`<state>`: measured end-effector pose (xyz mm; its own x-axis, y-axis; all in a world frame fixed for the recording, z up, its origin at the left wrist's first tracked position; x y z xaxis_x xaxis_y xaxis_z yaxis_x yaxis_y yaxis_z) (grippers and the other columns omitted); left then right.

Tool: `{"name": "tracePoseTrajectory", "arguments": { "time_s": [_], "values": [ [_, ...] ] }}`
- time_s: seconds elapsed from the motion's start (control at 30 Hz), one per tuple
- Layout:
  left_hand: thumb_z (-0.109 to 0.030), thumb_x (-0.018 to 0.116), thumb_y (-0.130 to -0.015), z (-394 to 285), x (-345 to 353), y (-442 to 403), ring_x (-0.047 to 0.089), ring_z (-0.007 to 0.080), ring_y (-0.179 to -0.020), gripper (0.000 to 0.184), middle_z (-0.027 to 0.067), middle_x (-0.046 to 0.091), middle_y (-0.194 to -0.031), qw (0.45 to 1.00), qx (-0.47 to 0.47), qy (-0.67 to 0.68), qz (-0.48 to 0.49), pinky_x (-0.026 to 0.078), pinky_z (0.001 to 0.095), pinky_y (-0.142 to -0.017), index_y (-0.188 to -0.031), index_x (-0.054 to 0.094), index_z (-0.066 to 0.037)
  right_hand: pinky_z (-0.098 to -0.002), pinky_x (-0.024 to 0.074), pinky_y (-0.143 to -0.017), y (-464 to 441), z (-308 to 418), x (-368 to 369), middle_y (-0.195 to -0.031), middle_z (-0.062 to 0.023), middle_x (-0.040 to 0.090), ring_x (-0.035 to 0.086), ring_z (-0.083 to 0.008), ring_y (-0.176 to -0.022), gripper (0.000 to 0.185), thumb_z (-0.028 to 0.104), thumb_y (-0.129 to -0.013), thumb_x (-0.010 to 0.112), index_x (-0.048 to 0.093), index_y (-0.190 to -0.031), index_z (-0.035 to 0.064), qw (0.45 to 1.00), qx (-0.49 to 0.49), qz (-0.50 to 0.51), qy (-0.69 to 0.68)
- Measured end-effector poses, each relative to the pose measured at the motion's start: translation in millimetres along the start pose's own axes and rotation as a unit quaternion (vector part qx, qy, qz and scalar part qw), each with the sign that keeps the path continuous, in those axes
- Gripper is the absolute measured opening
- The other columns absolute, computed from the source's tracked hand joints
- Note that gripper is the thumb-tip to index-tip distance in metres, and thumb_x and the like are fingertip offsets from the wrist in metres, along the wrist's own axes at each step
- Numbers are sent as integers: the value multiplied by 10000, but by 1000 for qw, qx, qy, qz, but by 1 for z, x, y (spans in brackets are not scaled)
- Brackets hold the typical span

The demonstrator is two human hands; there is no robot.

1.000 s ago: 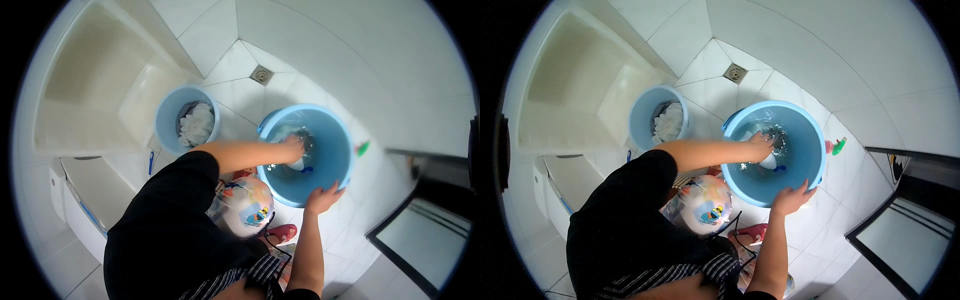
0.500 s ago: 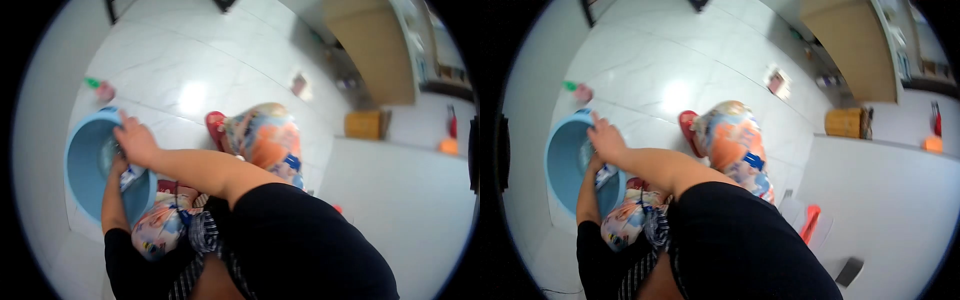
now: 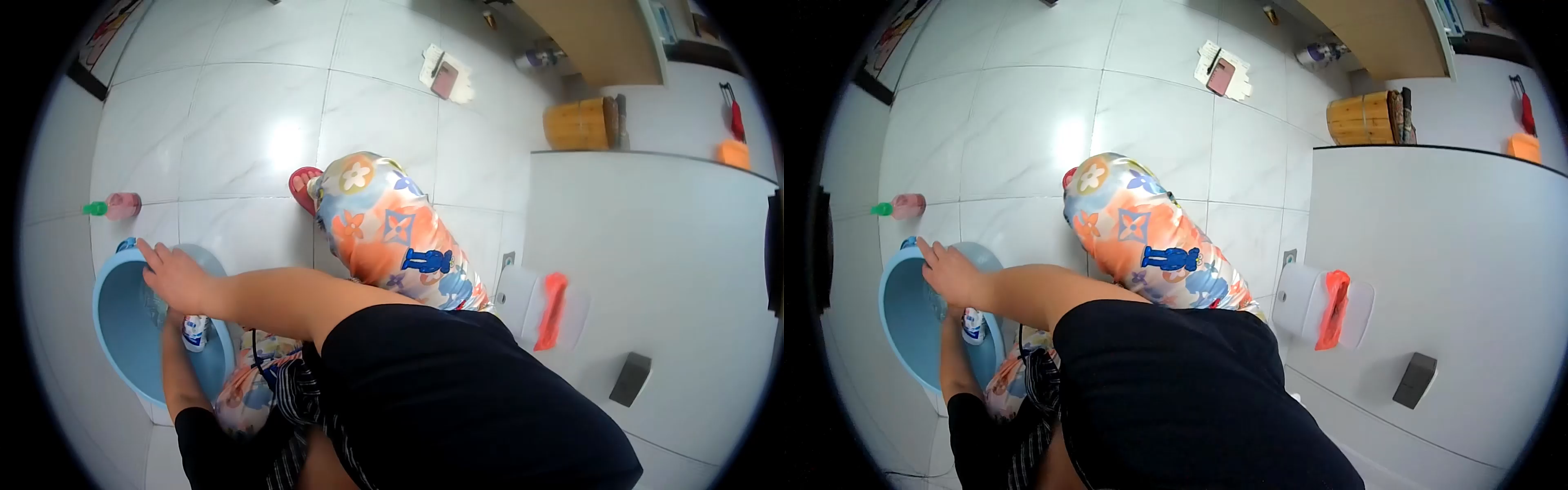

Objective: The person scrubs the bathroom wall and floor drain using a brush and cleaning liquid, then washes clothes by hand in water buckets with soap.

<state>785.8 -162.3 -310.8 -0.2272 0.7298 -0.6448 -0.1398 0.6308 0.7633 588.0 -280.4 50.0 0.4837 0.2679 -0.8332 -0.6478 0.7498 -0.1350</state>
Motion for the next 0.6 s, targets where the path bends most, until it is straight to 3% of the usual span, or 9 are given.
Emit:
{"name": "tracePoseTrajectory", "arguments": {
  "time_s": [0.2,0.3,0.6],
  "values": [
    [-267,577,-755,-4,-6,9,591,329,-979,326,155,639,-1025,1000,-14,-11,7,448,428,-857,-1038,661,-129,-358,451,-771,-4,-3,14,-1379,-256,323,458,-330,-1110,219,163,-728,569,666,-872,31,998,16,-67,-12],
    [-265,577,-754,-6,-5,10,592,329,-975,324,155,640,-1021,1000,-17,-18,12,449,429,-854,-1036,661,-129,-351,448,-762,-2,-1,12,-1383,-266,306,463,-320,-1075,265,172,-722,585,638,-932,19,999,2,-32,6],
    [-259,576,-752,-14,-1,6,595,330,-963,319,155,642,-1009,999,-11,-28,19,452,430,-847,-1030,662,-127,-361,439,-783,-3,-3,20,-1383,-267,309,447,-337,-1106,239,166,-744,562,643,-920,27,1000,11,-17,-22]
  ]
}}
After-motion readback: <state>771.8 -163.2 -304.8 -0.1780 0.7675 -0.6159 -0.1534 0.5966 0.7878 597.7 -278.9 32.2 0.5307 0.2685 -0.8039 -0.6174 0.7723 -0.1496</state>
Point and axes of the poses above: each hand's wrist, its own y-axis away from the middle knuckle, its own x-axis out of the palm, z = x × y, the point moved 10 cm from there along -y, towards the middle knuckle
